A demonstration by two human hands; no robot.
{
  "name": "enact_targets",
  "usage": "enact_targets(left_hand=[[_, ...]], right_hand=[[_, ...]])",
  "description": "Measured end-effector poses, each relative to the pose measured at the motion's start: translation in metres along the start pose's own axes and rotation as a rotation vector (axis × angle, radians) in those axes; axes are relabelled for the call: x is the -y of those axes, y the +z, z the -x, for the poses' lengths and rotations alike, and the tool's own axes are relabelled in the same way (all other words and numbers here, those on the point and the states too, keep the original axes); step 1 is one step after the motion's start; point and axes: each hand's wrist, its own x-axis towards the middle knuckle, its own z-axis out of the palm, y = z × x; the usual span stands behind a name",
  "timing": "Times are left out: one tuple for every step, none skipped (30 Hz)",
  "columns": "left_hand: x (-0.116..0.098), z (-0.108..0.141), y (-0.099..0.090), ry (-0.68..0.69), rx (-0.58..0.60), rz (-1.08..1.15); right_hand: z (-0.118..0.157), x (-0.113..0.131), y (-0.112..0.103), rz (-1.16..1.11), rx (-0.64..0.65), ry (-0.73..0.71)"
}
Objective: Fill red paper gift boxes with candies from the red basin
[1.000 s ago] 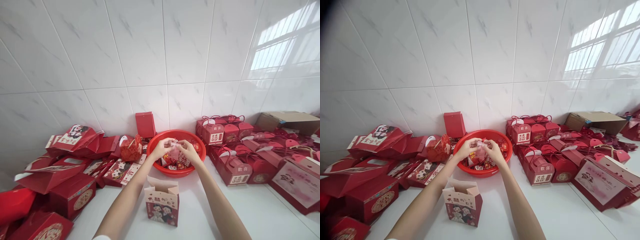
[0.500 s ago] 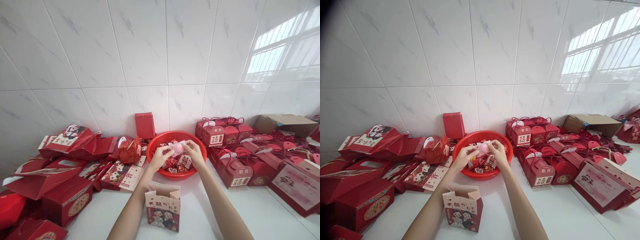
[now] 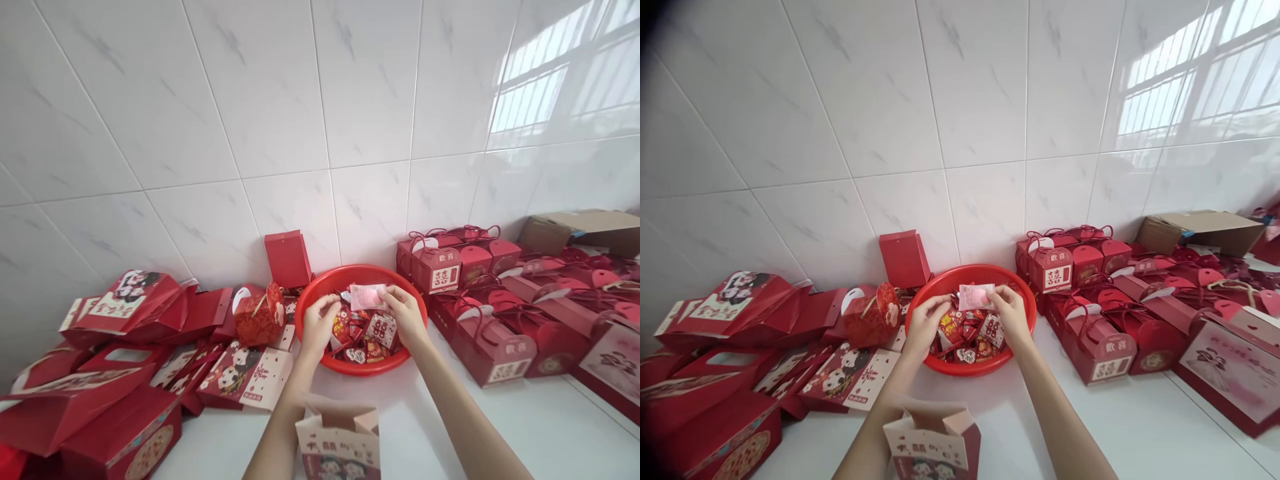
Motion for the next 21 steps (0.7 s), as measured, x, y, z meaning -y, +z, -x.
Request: enact_targets(left_hand=[[0.002, -0.001, -0.001, -0.012, -0.013, -0.042], [0.004, -0.003, -0.001, -0.023, -0.02, -0.088], [0.006, -0.004, -0.001, -0.032, -0.024, -0.139], [0.008, -0.005, -0.002, -0.038, -0.026, -0.197], [0.01, -0.006, -0.002, -0.042, -0.026, -0.26], [0.011, -0.007, -0.001, -0.045, -0.02, -0.328], [0.012, -0.008, -0.001, -0.048, -0.006, -0.4], [0.013, -0.008, 0.0, -0.053, 0.018, -0.478], [0.013, -0.009, 0.0, -0.052, 0.057, -0.57], [0.012, -0.009, 0.001, -0.047, 0.104, -0.667], [0.012, -0.009, 0.002, -0.037, 0.15, -0.76], [0.011, -0.01, 0.004, -0.025, 0.189, -0.841], [0.01, -0.011, 0.005, -0.014, 0.223, -0.904], [0.009, -0.011, 0.007, -0.008, 0.25, -0.948], [0.008, -0.012, 0.008, -0.011, 0.272, -0.976], [0.007, -0.013, 0.01, -0.023, 0.294, -0.997], [0.007, -0.014, 0.011, -0.038, 0.316, -1.025], [0.006, -0.016, 0.012, -0.056, 0.335, -1.053], [0.006, -0.017, 0.013, -0.076, 0.349, -1.08], [0.006, -0.019, 0.013, -0.097, 0.359, -1.103], [0.007, -0.021, 0.013, -0.116, 0.365, -1.122]], right_hand=[[-0.001, -0.001, -0.001, -0.003, -0.022, 0.008], [-0.002, -0.002, -0.001, -0.003, -0.038, 0.01], [-0.003, -0.003, -0.002, -0.005, -0.05, 0.009], [-0.004, -0.004, -0.002, -0.01, -0.059, 0.004], [-0.004, -0.005, -0.003, -0.015, -0.069, -0.002], [-0.005, -0.005, -0.003, -0.02, -0.081, -0.009], [-0.005, -0.006, -0.003, -0.023, -0.093, -0.016], [-0.005, -0.006, -0.004, -0.023, -0.105, -0.021], [-0.005, -0.006, -0.004, -0.019, -0.117, -0.027], [-0.005, -0.007, -0.005, -0.013, -0.129, -0.033], [-0.005, -0.008, -0.006, -0.009, -0.137, -0.039], [-0.006, -0.009, -0.006, -0.006, -0.143, -0.048], [-0.006, -0.009, -0.007, -0.004, -0.151, -0.058], [-0.007, -0.01, -0.007, -0.004, -0.158, -0.07], [-0.007, -0.011, -0.008, -0.004, -0.165, -0.077], [-0.008, -0.011, -0.008, -0.005, -0.174, -0.081], [-0.008, -0.012, -0.008, -0.004, -0.181, -0.081], [-0.008, -0.012, -0.008, -0.002, -0.187, -0.079], [-0.008, -0.011, -0.008, -0.001, -0.19, -0.079], [-0.008, -0.011, -0.008, 0.0, -0.19, -0.08], [-0.007, -0.01, -0.008, -0.004, -0.19, -0.08]])
